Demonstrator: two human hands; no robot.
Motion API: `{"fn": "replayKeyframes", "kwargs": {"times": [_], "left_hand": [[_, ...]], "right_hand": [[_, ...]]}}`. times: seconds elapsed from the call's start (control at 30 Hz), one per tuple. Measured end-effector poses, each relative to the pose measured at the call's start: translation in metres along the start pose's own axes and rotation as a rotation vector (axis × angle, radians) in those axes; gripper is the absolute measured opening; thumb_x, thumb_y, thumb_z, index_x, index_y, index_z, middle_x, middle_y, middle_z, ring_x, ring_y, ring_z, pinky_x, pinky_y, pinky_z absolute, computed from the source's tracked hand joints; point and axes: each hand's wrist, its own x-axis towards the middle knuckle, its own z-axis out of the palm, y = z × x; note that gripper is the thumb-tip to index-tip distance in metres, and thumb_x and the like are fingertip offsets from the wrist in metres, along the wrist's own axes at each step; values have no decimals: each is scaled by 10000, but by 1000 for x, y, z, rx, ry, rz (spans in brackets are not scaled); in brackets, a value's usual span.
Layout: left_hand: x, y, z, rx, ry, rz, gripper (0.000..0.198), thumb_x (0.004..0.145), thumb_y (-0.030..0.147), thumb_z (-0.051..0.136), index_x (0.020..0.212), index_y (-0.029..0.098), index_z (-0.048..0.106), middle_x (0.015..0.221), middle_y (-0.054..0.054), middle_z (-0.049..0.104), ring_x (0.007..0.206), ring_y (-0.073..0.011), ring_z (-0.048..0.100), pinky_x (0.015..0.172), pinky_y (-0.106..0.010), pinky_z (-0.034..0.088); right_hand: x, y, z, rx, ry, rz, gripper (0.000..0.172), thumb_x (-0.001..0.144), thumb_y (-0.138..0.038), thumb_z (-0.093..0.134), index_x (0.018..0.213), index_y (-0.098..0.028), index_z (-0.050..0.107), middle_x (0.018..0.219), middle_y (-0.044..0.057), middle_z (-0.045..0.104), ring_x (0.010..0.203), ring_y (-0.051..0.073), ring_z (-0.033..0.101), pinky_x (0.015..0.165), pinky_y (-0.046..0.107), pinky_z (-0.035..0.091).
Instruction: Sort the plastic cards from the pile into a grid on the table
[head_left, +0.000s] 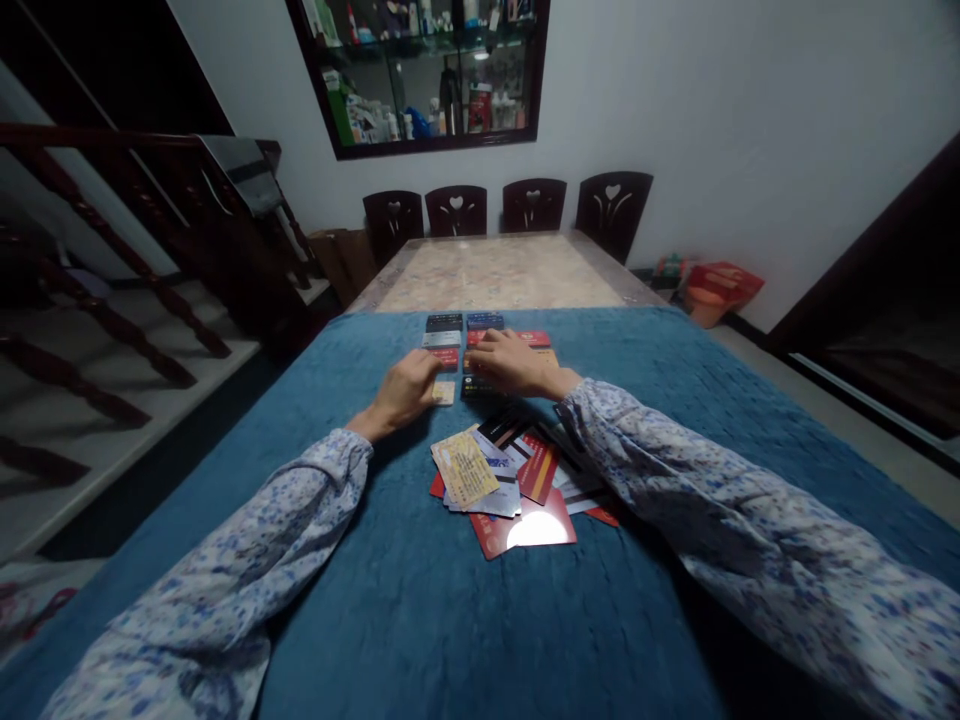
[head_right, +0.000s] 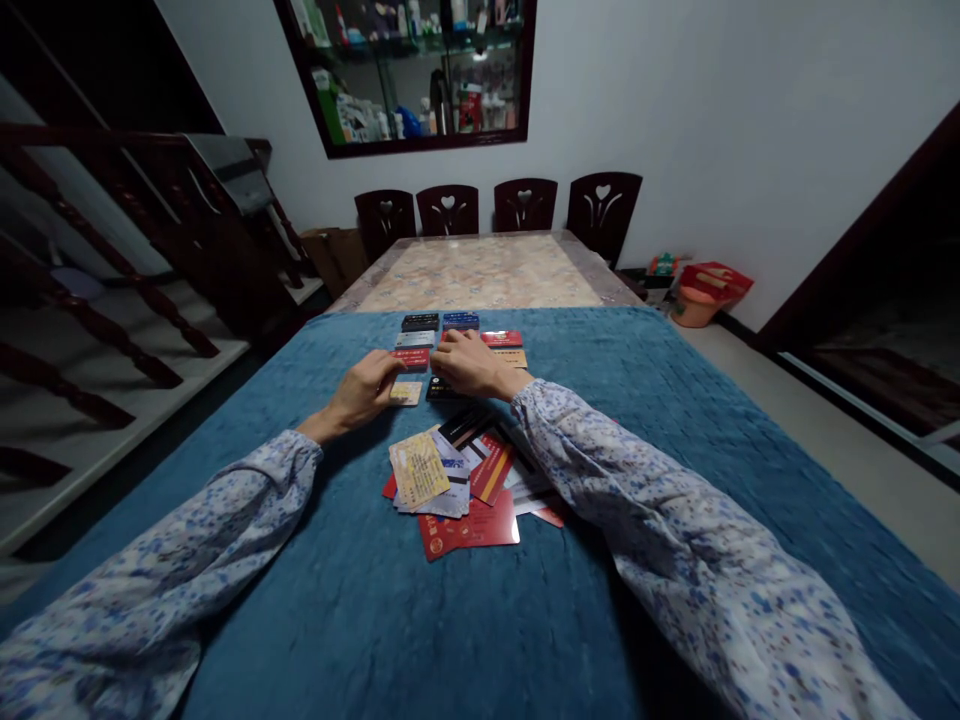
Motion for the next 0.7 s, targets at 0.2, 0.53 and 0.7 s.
{"fn": "replayKeyframes", "kwargs": {"times": [0.2, 0.53, 0.7], "left_hand": [[-18, 19, -5, -28, 27, 55, 208, 980, 124, 443, 959, 169, 645, 895, -82, 645, 861, -216, 593, 789, -344, 511], [-41, 48, -12, -21, -8, 66, 238, 1003, 128, 406, 973, 162, 639, 920, -98, 644, 882, -223, 596, 797, -347, 515], [-51, 60, -14, -53, -41, 44, 204, 966, 113, 448, 977, 162, 646, 932, -103, 646, 910, -236, 607, 838, -369, 525]], "right_hand": [[-13, -10, 6, 3, 54, -67, 245, 1013, -258, 469, 998, -186, 702, 1068, 129, 722, 1016, 264, 468, 802, 377, 257], [-39, -28, 10, 30, 110, -129, 222, 1009, -248, 486, 952, -196, 694, 902, 96, 710, 990, 254, 457, 798, 373, 236], [-54, -43, 7, 54, 85, -147, 277, 1047, -277, 434, 980, -205, 694, 920, 79, 713, 994, 246, 462, 810, 377, 231]]}}
